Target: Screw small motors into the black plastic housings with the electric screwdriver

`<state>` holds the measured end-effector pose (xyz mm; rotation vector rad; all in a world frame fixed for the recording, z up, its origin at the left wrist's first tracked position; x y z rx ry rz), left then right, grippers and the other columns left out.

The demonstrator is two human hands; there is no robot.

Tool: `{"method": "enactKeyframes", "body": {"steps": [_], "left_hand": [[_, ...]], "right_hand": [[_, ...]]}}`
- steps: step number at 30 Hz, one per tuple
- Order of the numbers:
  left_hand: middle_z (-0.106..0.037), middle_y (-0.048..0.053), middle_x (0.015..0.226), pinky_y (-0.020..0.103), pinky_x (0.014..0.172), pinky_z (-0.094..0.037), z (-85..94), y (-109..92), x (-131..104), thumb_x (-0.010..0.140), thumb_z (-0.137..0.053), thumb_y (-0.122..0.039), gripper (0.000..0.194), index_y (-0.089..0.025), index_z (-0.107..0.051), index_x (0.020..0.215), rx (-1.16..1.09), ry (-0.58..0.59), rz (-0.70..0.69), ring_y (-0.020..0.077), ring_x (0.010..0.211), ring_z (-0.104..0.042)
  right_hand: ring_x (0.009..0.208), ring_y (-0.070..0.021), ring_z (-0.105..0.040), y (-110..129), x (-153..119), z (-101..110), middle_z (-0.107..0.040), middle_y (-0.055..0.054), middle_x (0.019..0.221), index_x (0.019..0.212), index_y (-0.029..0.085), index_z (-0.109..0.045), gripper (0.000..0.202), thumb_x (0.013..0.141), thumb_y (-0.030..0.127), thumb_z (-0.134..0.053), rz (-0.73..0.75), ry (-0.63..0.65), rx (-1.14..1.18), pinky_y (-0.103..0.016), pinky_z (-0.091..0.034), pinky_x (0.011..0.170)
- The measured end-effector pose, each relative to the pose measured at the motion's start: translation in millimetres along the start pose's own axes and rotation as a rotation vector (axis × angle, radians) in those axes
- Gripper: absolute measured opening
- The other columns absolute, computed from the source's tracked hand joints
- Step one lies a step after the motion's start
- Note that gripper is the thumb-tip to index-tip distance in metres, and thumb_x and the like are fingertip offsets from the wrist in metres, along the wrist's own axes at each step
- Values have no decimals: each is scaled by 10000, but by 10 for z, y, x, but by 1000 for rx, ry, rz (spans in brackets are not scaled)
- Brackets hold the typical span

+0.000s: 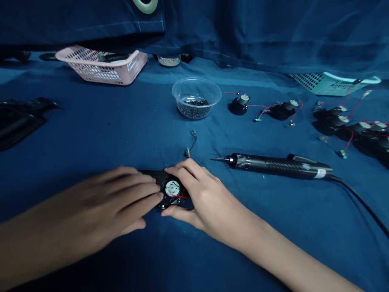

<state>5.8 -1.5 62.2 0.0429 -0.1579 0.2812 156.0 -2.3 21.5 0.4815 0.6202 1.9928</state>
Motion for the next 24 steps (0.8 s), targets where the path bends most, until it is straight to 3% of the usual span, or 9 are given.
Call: {"method": "enactKeyframes", "body": {"steps": [3,12,16,20,24], "left_hand": [[-699,60,1016,382,830,-497,-6,-99,-1,975,-217,-56,475,-146,-682,1004,54,-70,12,211,923,-648],[-704,37,1094,361,895,-510,-3,-135,-63,979,-253,-57,451,-151,-687,1060,87,-77,22,209,1047,-645],[-714,34,1031,367,839,-538,-9,-115,-47,981,-253,-49,454,-149,-692,1034,74,-88,22,206,959,-662],[-709,60,999,375,789,-558,-40,-83,-40,989,-251,-52,438,-121,-681,1035,39,-125,0,213,898,-659],[-683,73,1040,418,898,-545,-107,-48,-31,999,-324,-90,343,-128,-659,1057,35,-116,-34,230,1006,-637]], "right_hand": [[1152,-160,-551,-1,-10,-8,-517,-55,1271,1333,222,-479,590,840,482,-671,11,-19,-12,-281,-493,1015],[1169,-142,-551,-58,-51,-7,-530,-49,1261,1411,226,-416,710,817,518,-672,35,-62,29,-246,-456,1041],[1158,-125,-560,-27,-42,73,-557,-51,1233,1340,197,-485,597,831,425,-697,66,-127,54,-207,-445,1035],[1138,-120,-570,27,-38,97,-575,-58,1198,1202,186,-590,331,893,287,-650,153,-141,31,-213,-450,1025],[1087,-127,-593,21,-29,94,-600,-62,1153,1117,170,-628,250,893,277,-650,176,-165,23,-233,-467,993]]}}
Point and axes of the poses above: each hand's wrist, its own x-axis towards the middle knuckle, its own z-axis out of the back of the hand, y = z × x, the point moved 6 cm from there along x, towards the middle knuckle
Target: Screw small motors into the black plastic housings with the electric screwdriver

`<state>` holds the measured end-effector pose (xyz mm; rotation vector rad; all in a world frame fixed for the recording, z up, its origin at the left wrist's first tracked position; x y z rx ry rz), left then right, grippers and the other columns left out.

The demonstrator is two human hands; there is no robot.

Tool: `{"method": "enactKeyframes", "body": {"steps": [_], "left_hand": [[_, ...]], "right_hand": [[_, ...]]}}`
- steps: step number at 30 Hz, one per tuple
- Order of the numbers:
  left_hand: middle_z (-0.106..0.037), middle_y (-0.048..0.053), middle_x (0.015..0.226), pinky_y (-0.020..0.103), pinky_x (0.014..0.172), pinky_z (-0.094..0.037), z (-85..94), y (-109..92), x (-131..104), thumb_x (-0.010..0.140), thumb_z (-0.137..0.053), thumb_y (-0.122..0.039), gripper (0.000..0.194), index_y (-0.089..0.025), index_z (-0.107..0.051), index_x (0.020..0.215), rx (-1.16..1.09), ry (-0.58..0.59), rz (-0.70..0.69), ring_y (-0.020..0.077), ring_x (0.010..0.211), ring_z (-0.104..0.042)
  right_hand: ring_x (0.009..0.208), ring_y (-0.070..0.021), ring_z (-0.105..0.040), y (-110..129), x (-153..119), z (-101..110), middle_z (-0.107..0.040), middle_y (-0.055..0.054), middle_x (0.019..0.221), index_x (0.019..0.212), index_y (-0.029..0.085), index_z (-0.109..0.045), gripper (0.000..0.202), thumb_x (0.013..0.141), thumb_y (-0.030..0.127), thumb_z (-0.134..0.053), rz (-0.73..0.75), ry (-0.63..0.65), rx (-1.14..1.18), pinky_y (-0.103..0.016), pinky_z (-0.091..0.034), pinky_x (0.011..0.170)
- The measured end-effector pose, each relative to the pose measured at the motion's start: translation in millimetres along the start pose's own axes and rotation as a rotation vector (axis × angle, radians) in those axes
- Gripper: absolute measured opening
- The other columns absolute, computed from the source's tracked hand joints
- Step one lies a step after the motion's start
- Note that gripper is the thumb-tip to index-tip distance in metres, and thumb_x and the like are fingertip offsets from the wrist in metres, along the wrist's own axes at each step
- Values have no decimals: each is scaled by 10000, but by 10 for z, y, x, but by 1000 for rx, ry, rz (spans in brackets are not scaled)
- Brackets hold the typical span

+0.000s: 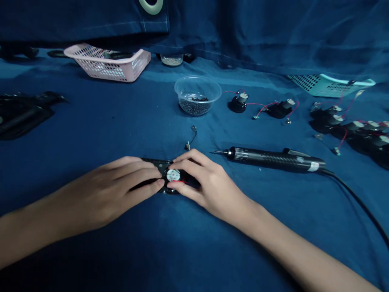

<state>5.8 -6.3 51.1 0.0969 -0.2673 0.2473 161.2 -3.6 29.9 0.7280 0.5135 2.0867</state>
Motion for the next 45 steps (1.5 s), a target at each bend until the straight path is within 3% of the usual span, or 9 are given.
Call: {"method": "enactKeyframes", "body": {"steps": [3,6,13,20,37,45], "left_hand": [[-645,90,1140,498,1064,-441,-54,9,-4,998,-365,-118,285,-143,-644,1053,45,24,-13,265,1200,-556],[-601,97,1258,512,1117,-382,-89,9,-29,1004,-323,-110,316,-150,-626,1086,44,33,-4,269,1309,-477],[-619,66,1280,430,1028,-444,-95,20,-85,1003,-286,-85,349,-161,-604,1126,15,13,-6,238,1320,-483],[-651,35,1213,392,1003,-441,-82,41,-85,1000,-352,-86,280,-156,-600,1112,-21,11,-26,214,1321,-480],[-652,57,1208,394,1038,-445,-77,69,-103,960,-414,-53,269,-162,-586,1136,-59,15,-16,216,1325,-482],[-592,80,1282,428,1074,-409,-102,60,-103,963,-446,-125,256,-178,-570,1180,-81,56,50,223,1329,-454]], "right_hand": [[1073,-131,-593,-8,6,-12,-603,-64,1138,1102,161,-632,248,896,297,-646,4,-2,4,-243,-470,977],[1068,-136,-588,4,10,-20,-597,-70,1134,1086,150,-631,242,903,308,-636,14,-8,-6,-252,-465,969],[925,-129,-585,13,16,-41,-610,-46,1007,1070,152,-628,226,926,325,-601,-1,27,-48,-258,-468,841],[923,-138,-585,3,34,-38,-632,-41,999,1051,155,-623,219,924,332,-603,2,36,-42,-263,-460,830],[917,-152,-587,4,28,-40,-629,-51,1002,1058,169,-613,218,933,345,-584,-12,59,-47,-282,-475,822],[918,-142,-583,3,31,-56,-608,-51,1021,1080,176,-608,221,940,345,-576,-35,76,-12,-272,-474,829]]}}
Point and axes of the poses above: each hand's wrist, its own x-axis towards the middle knuckle, its own z-axis out of the back of the hand, y = z × x, the point moved 6 cm from there along x, towards the middle knuckle
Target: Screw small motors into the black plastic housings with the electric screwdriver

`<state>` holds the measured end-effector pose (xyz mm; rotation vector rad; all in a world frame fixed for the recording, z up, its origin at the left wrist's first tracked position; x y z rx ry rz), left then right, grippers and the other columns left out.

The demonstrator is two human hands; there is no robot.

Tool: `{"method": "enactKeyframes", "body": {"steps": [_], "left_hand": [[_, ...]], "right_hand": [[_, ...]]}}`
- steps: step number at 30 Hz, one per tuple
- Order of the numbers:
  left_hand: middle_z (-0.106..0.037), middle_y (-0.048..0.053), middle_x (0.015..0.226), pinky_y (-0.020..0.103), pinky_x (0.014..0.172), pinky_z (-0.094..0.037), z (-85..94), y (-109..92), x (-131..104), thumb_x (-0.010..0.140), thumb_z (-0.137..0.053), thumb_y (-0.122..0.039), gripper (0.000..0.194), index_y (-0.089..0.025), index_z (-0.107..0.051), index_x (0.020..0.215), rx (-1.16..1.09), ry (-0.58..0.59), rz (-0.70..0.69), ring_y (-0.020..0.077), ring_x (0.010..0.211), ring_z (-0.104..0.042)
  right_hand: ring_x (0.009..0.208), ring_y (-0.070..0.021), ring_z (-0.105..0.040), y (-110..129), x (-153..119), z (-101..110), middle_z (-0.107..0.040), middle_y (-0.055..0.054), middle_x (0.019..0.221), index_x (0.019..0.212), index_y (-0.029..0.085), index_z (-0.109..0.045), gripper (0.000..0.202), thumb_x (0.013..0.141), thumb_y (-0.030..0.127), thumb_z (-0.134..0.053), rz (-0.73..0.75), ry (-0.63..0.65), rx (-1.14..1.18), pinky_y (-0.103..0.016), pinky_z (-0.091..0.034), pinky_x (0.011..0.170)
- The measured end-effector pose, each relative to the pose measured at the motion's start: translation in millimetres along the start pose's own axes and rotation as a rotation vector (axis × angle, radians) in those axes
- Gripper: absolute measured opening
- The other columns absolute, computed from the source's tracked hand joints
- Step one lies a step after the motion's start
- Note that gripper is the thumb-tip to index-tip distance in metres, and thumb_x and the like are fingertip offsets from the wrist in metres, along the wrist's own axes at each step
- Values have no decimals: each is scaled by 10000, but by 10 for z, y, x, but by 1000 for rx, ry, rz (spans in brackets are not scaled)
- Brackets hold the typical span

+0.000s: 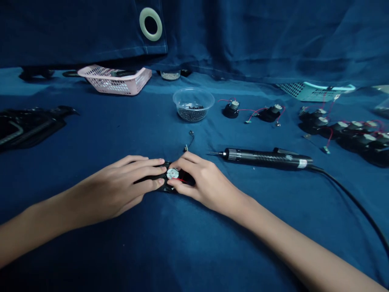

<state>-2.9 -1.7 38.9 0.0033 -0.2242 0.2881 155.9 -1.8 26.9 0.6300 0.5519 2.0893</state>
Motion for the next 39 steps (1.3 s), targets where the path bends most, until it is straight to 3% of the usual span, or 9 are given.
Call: {"method": "enactKeyframes", "body": {"steps": [3,6,8,10,16,34,39], "left_hand": [[-512,114,1350,439,1049,-425,16,35,29,947,-548,-361,260,-182,-584,1133,-75,6,96,263,1314,-447],[-491,145,1356,451,1011,-440,33,79,78,906,-560,-543,442,-162,-576,1129,-84,-8,173,297,1261,-477],[-525,160,1315,456,994,-439,33,99,116,872,-568,-611,616,-121,-517,1242,-59,-12,204,306,1207,-511],[-571,147,1249,443,957,-448,17,109,148,879,-561,-606,684,-97,-451,1322,-35,7,225,295,1136,-551],[-600,62,1113,377,831,-468,-27,171,188,908,-579,-496,480,-177,-493,1256,-101,114,314,234,968,-597],[-598,43,1081,361,772,-453,-35,240,195,882,-619,-493,476,-214,-490,1245,-190,146,335,226,936,-592],[-599,34,1089,388,840,-436,-18,222,231,843,-663,-456,467,-197,-508,1200,-206,154,375,229,972,-580]], "right_hand": [[942,-147,-583,2,-4,4,-611,-51,1036,1093,180,-607,221,946,340,-566,-8,7,-10,-277,-473,841],[960,-152,-580,2,-9,5,-615,-50,1044,1097,184,-607,216,948,334,-561,-4,12,-11,-281,-471,853],[976,-151,-577,5,-11,8,-619,-46,1049,1099,180,-606,219,947,332,-564,8,4,-11,-276,-466,869],[985,-146,-575,2,-12,8,-621,-43,1049,1096,174,-606,222,945,333,-569,9,1,-4,-268,-462,878],[976,-137,-571,-12,-7,5,-612,-40,1051,1096,177,-607,217,946,327,-566,-10,18,26,-261,-457,875],[957,-162,-577,-33,-1,1,-597,-66,1060,1107,189,-592,231,946,352,-560,-21,61,77,-301,-493,852],[959,-160,-561,-46,2,-18,-570,-70,1065,1090,186,-576,219,949,352,-551,-29,80,91,-309,-490,866]]}}
Point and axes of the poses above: each hand's wrist, its own x-axis towards the middle knuckle, its own z-axis out of the back of the hand, y = z × x, the point moved 6 cm from there along x, towards the middle knuckle
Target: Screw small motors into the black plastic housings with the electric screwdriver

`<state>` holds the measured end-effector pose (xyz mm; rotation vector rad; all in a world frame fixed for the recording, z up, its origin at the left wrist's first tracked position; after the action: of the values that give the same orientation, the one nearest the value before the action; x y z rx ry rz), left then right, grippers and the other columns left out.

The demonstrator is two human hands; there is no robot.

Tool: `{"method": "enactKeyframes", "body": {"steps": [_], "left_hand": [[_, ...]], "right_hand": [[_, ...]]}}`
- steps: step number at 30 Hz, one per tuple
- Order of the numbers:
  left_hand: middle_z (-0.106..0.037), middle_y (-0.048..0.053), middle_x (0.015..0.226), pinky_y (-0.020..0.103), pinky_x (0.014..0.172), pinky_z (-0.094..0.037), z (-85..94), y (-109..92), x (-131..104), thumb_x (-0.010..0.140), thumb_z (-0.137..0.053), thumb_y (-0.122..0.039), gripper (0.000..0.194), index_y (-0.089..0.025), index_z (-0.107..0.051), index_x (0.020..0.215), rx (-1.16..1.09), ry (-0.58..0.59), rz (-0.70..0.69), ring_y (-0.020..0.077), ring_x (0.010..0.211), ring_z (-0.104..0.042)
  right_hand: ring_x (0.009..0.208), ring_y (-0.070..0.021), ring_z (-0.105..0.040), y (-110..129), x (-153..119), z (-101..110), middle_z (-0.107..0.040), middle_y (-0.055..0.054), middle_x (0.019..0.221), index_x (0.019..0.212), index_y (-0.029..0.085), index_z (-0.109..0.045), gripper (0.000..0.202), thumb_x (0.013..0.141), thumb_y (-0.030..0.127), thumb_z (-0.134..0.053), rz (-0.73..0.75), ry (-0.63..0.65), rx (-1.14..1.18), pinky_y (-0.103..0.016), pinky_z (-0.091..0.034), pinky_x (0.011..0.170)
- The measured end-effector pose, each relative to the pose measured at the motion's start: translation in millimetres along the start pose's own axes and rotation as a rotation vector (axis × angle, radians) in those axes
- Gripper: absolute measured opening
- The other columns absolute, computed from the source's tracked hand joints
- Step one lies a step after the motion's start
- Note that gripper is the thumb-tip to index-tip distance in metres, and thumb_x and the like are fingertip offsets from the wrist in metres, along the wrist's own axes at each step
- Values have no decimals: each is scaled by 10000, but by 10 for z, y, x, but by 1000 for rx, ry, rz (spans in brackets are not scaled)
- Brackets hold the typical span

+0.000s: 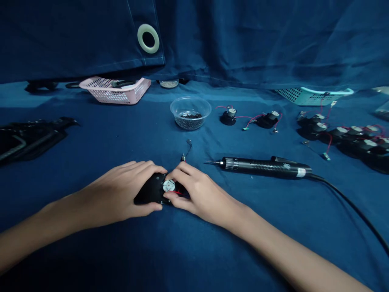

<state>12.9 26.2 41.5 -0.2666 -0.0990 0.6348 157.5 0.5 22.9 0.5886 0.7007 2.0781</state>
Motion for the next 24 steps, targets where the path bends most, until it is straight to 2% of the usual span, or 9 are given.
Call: {"method": "enactKeyframes", "body": {"steps": [5,9,13,19,24], "left_hand": [[-576,66,1138,412,847,-415,3,-95,21,834,-638,-538,501,-178,-535,1166,46,-93,10,250,993,-543],[-588,55,1062,394,808,-404,-45,-113,49,840,-630,-445,364,-173,-554,1070,37,-119,22,236,947,-537],[-598,41,995,384,780,-381,-63,-99,51,844,-628,-434,337,-169,-557,1040,21,-110,21,222,901,-544],[-609,2,990,383,844,-356,-51,-76,22,836,-645,-445,338,-191,-561,1044,-6,-128,53,199,907,-558],[-611,-5,1007,394,936,-328,-55,-87,37,843,-644,-449,358,-185,-562,1070,-5,-148,21,194,948,-568]], "right_hand": [[1005,-154,-554,-5,-5,4,-567,-64,1088,1130,189,-578,243,952,351,-549,28,-29,16,-301,-472,914],[976,-149,-571,-25,15,12,-585,-59,1053,1117,191,-607,253,935,363,-577,50,-46,20,-287,-478,892],[946,-146,-573,-31,40,20,-594,-58,1016,1097,178,-629,245,919,345,-603,81,-59,16,-280,-478,862],[929,-145,-562,-47,54,14,-600,-57,992,1078,161,-637,242,909,334,-620,99,-59,36,-279,-468,841],[907,-145,-553,-50,64,4,-594,-60,976,1067,148,-642,246,903,330,-627,104,-52,36,-280,-458,817]]}}
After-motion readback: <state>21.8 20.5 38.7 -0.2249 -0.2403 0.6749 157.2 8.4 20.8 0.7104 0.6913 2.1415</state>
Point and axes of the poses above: each hand's wrist, its own x-axis towards the middle knuckle, its own z-axis out of the back of the hand, y = z × x, the point moved 6 cm from there along x, towards the middle knuckle
